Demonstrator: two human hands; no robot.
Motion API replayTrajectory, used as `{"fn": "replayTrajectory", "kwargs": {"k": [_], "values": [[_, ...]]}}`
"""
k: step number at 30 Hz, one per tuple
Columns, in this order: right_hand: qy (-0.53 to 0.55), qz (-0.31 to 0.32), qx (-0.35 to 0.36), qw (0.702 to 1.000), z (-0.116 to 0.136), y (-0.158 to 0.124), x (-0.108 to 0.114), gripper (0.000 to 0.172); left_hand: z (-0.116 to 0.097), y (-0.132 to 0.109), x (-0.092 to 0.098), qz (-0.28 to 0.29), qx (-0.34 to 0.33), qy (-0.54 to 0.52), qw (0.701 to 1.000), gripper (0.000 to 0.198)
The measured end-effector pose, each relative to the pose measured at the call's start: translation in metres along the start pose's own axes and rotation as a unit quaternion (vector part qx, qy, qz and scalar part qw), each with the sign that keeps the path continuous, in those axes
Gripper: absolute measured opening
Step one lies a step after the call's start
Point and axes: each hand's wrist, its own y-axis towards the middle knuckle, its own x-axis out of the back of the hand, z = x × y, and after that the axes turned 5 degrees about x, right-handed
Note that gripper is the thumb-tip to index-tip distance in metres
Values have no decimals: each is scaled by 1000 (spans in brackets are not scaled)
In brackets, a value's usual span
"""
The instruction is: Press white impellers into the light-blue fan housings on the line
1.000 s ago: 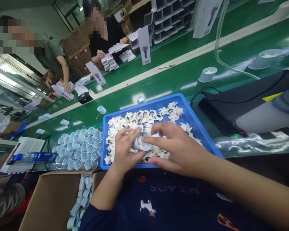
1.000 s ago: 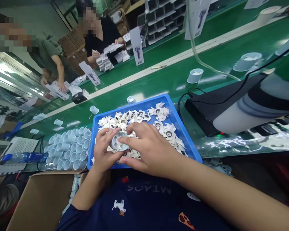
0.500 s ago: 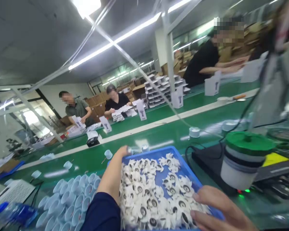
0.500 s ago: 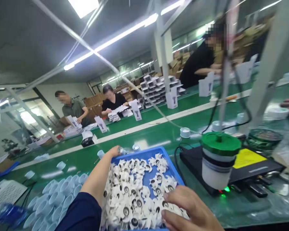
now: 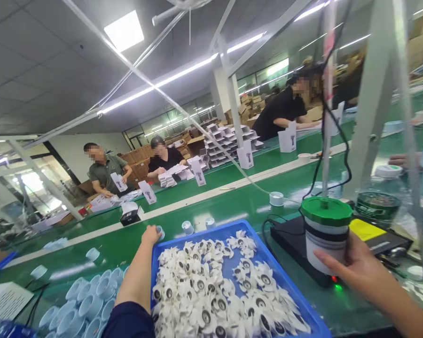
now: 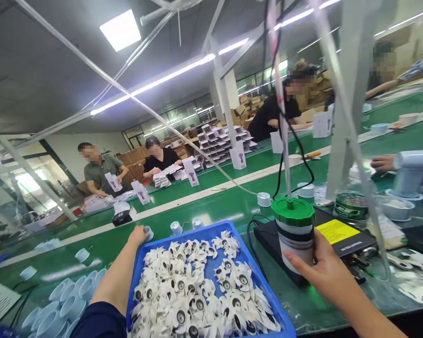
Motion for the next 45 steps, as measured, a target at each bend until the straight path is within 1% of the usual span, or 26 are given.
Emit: {"fn": "replayTrajectory", "kwargs": {"k": [1, 3, 5, 6, 8, 9, 10, 11, 12, 13, 14, 15, 16, 17, 18, 20, 23, 25, 30, 34, 36, 39, 42, 43, 45], "values": [[38, 22, -54, 998, 4, 2, 0, 45, -1, -3, 5, -23, -2, -28, 999, 35], [113, 9, -143, 983, 22, 6, 2, 43, 0, -19, 14, -69, -19, -84, 994, 43], [185, -20, -189, 964, 50, 14, 3, 43, 2, -52, 19, -89, -50, -129, 986, 53], [237, -18, -210, 948, 67, 19, 1, 45, 2, -74, 20, -87, -79, -151, 982, 57], [356, 65, -254, 897, 101, 27, -7, 57, -1, -125, 15, -61, -171, -206, 962, 57], [400, 92, -265, 873, 118, 30, -14, 64, -5, -152, 11, -44, -239, -246, 938, 54], [433, 132, -265, 851, 133, 32, -23, 67, -12, -176, 6, -28, -297, -281, 912, 51], [464, 183, -265, 825, 146, 32, -33, 67, -20, -199, 1, -15, -340, -305, 889, 49], [499, 233, -262, 792, 158, 32, -44, 67, -29, -218, -4, -4, -372, -322, 871, 48], [536, 282, -253, 755, 169, 30, -56, 67, -38, -233, -8, 6, -388, -325, 863, 48], [571, 318, -237, 719, 178, 28, -68, 68, -47, -244, -11, 18, -399, -322, 858, 48], [597, 338, -219, 694, 186, 26, -79, 67, -55, -253, -14, 32, -407, -318, 856, 49], [615, 343, -200, 681, 194, 24, -89, 66, -62, -259, -15, 45, -409, -314, 856, 49], [626, 335, -180, 681, 200, 22, -97, 64, -68, -263, -14, 54, -406, -309, 858, 45], [629, 320, -162, 690, 205, 21, -104, 63, -72, -266, -13, 59, -401, -305, 862, 40], [624, 279, -128, 719, 214, 17, -112, 65, -77, -269, -9, 54, -392, -303, 867, 33], [599, 229, -98, 761, 221, 12, -112, 71, -80, -272, -4, 34, -397, -308, 864, 31], [588, 220, -95, 773, 223, 9, -109, 72, -82, -273, -3, 33, -402, -314, 859, 28], [564, 235, -91, 786, 224, 7, -100, 66, -89, -274, -2, 54, -400, -322, 856, 26], [550, 245, -77, 795, 225, 6, -97, 53, -91, -274, -1, 63, -398, -340, 850, 27], [543, 243, -74, 800, 225, 5, -96, 48, -91, -275, -1, 62, -392, -341, 852, 28], [537, 235, -76, 806, 224, 2, -97, 46, -89, -276, -1, 62, -382, -338, 858, 27], [550, 217, -76, 803, 226, 3, -102, 31, -87, -274, -5, 53, -383, -335, 860, 28], [557, 205, -74, 802, 227, 4, -103, 29, -86, -271, -8, 48, -386, -328, 861, 29], [561, 172, -57, 808, 229, 9, -103, 33, -82, -264, -14, 35, -394, -306, 866, 37]]}}
